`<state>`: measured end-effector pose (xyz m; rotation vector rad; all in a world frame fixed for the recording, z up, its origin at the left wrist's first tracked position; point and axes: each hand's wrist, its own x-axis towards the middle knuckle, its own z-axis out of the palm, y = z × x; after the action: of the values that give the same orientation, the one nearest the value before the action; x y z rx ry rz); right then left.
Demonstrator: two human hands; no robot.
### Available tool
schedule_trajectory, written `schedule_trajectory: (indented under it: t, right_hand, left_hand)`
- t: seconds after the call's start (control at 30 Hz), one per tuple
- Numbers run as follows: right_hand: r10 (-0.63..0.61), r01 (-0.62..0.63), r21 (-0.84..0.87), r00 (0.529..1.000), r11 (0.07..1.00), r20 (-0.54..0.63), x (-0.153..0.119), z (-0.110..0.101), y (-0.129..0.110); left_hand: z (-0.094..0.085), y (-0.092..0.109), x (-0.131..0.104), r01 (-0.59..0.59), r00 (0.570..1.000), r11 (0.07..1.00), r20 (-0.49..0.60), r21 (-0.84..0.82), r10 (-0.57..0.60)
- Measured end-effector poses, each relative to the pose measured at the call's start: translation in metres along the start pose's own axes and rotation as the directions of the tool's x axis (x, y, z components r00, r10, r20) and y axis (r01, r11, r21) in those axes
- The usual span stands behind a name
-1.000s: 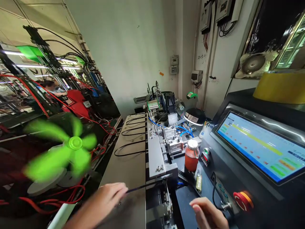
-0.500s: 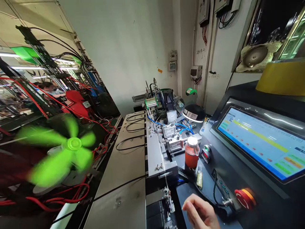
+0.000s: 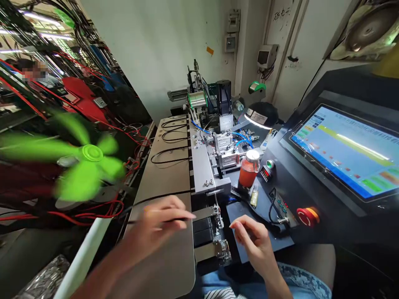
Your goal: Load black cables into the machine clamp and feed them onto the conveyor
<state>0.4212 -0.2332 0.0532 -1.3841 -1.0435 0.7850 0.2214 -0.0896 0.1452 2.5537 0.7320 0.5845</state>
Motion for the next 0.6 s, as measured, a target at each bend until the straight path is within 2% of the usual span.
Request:
schedule_trajectory:
  t: [0.07,0.1,0.2,0.27,0.37,0.47,0.53,0.6]
  right_hand:
    - [-0.024,0.024,-0.017,0.999,1.000,-0.023,0.002,0.001,-0.002]
    - [-0.030,0.029,-0.021,0.999,0.999,-0.037,0.003,0.001,-0.003]
    - [-0.021,0.020,-0.013,0.998,1.000,-0.056,0.006,0.003,-0.003]
    - [0.001,0.000,0.010,0.999,1.000,-0.052,0.007,0.007,-0.001]
    - [0.034,-0.033,0.054,0.999,0.998,-0.029,0.009,0.014,0.004]
    - [0.033,-0.033,0.009,0.999,0.999,0.028,0.012,0.015,0.007]
    - [0.030,-0.022,-0.058,0.990,0.998,0.141,0.015,0.010,0.005]
    - [0.042,-0.018,-0.082,0.953,0.996,0.301,0.018,0.003,0.001]
  left_hand:
    - [0.021,0.009,0.009,-0.033,0.981,0.983,0.181,-0.181,0.066]
    - [0.033,0.013,0.013,-0.020,0.970,0.968,0.230,-0.252,0.080]
    - [0.063,0.020,0.019,0.027,0.983,0.946,0.183,-0.324,0.035]
    - [0.074,0.019,0.017,0.058,0.989,0.940,0.150,-0.337,-0.007]
    - [0.077,0.015,0.013,0.076,0.989,0.945,0.146,-0.317,-0.031]
    - [0.071,0.010,0.011,0.005,0.982,0.978,0.187,-0.209,0.035]
    - [0.064,0.007,0.011,-0.092,0.948,0.988,0.292,-0.124,0.125]
    - [0.058,0.004,0.012,-0.185,0.894,0.979,0.399,-0.086,0.204]
